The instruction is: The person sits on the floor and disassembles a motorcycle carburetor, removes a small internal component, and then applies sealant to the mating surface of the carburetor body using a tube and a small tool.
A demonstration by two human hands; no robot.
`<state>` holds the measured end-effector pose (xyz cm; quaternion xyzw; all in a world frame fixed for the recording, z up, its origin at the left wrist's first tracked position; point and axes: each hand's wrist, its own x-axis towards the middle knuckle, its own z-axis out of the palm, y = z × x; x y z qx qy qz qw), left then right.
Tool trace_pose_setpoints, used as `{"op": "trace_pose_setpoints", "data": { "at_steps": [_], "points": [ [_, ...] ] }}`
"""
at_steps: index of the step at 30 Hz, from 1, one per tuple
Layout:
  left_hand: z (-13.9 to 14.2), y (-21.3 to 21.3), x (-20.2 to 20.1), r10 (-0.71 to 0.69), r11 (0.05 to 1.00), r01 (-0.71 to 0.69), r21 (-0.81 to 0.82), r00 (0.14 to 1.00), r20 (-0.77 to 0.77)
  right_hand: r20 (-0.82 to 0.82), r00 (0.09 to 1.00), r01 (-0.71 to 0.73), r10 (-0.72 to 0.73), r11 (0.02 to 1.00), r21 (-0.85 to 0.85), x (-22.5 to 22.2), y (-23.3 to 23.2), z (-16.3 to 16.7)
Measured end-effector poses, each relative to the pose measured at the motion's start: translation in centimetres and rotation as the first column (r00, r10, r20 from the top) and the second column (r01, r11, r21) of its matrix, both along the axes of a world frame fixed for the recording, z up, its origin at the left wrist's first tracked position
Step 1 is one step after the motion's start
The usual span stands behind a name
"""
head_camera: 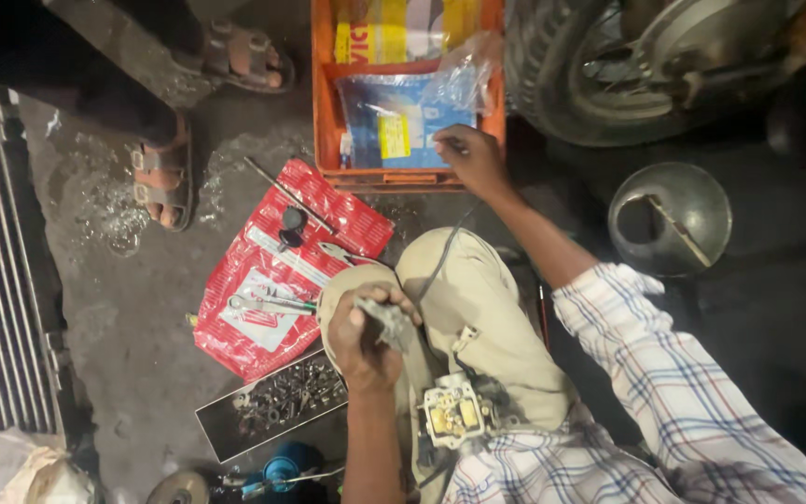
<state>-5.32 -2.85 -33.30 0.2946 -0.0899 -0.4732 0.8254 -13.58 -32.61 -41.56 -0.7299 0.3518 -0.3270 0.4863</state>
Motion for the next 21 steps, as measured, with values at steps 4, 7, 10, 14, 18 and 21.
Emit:
{"op": "trace_pose_setpoints", "data": {
  "at_steps": [4,7,10,14,18,21],
  "points": [
    [-0.7,1.0,1.2,-0.004,1.0,0.005,-0.011,1.0,0.021,-0.115,0.988,-0.111,0.103,0.992,-0.067,6.3,-1.8,-2.9],
    [-1.0,1.2,1.8,0.017,1.0,-0.017,-0.005,0.998,0.066,-0.297,0.945,-0.216,0.136,0.941,-0.26,10.7,-3.0,-4.8],
    [-0.9,1.6,1.9,0.062,0.998,-0.064,0.027,0.997,0.045,-0.46,0.864,-0.332,0.203,0.918,-0.218,14.4,-3.9,-6.6],
    [-0.9,2.1,2.4,0.118,0.993,-0.118,0.009,0.993,-0.011,-0.56,0.76,-0.488,0.33,0.859,-0.156,18.9,-4.7,-8.9],
    [-1.7,1.6,3.1,0.047,0.995,-0.052,-0.087,0.998,-0.048,-0.711,0.498,-0.562,0.496,0.81,0.17,22.2,-4.8,-10.2],
    [-1.7,1.4,3.2,0.027,0.998,-0.033,-0.045,0.992,-0.125,-0.73,0.411,-0.605,0.546,0.762,0.229,22.9,-4.3,-10.7]
  ]
}}
